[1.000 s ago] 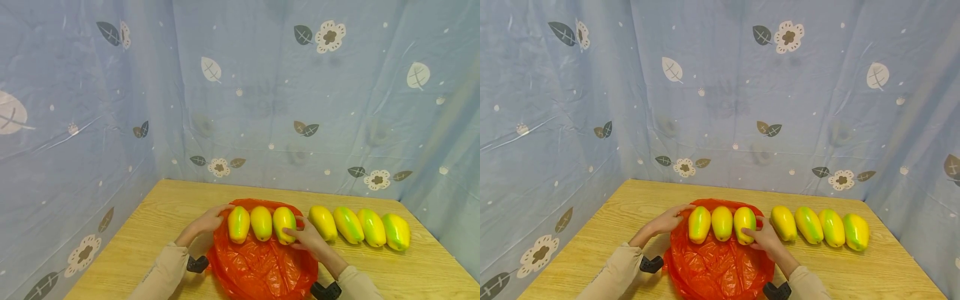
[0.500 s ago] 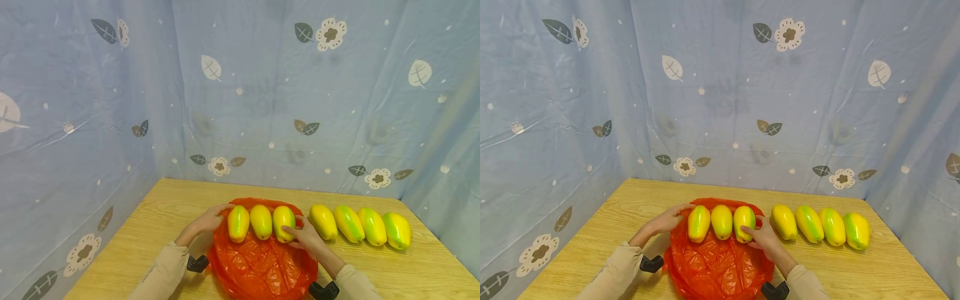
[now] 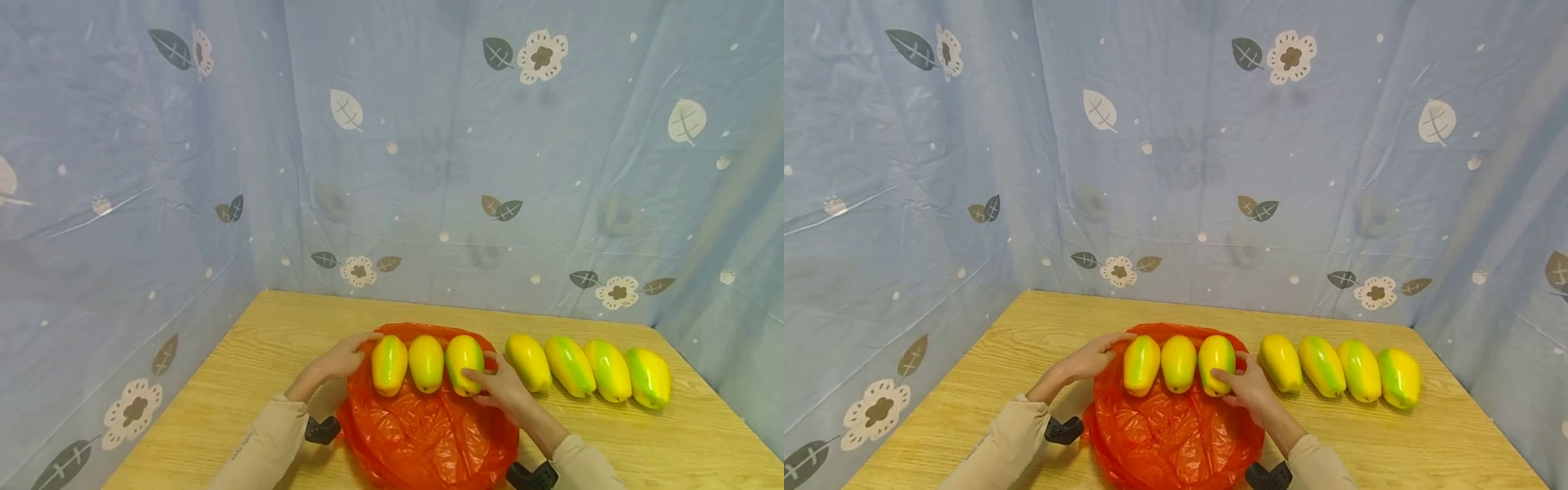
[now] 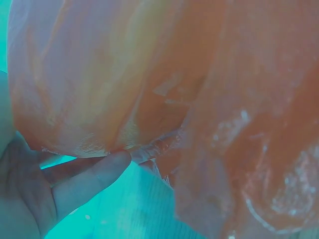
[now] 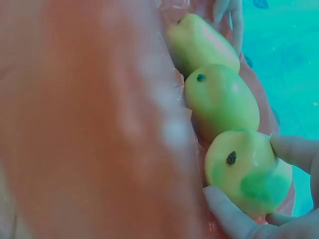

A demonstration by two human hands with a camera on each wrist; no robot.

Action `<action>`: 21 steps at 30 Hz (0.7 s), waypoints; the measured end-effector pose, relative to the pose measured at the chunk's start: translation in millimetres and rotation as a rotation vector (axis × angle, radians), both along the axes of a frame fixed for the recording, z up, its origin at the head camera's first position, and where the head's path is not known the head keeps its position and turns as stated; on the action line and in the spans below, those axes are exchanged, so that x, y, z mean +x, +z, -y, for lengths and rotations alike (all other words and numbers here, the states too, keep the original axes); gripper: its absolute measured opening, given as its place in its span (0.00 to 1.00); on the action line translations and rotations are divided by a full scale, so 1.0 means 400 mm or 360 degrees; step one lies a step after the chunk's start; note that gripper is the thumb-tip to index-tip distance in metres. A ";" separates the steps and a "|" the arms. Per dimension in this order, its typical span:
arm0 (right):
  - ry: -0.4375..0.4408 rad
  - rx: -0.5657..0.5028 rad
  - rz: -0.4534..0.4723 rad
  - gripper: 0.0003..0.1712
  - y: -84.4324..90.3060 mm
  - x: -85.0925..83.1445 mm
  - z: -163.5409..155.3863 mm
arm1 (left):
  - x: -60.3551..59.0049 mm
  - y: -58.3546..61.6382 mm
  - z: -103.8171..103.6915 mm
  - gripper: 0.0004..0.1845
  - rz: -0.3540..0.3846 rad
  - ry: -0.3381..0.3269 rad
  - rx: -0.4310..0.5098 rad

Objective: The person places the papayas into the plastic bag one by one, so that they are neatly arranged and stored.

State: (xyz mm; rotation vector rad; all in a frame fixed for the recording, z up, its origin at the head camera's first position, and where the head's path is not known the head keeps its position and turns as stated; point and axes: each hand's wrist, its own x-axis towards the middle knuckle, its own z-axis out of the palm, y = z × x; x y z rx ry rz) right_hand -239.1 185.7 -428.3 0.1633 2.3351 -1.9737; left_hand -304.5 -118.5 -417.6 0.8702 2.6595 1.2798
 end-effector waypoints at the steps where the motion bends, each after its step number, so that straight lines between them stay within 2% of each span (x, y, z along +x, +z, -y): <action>1: -0.0010 0.0003 0.0001 0.42 0.001 -0.001 0.002 | 0.000 0.000 0.000 0.27 -0.0002 0.0000 -0.0001; 12: -0.0001 0.0043 0.0025 0.43 -0.002 -0.012 0.004 | -0.002 0.000 0.000 0.26 0.0019 -0.0003 0.0005; 21: 0.0009 0.0089 0.0026 0.41 0.029 -0.008 -0.025 | -0.007 0.005 0.003 0.27 0.0054 0.0007 0.0000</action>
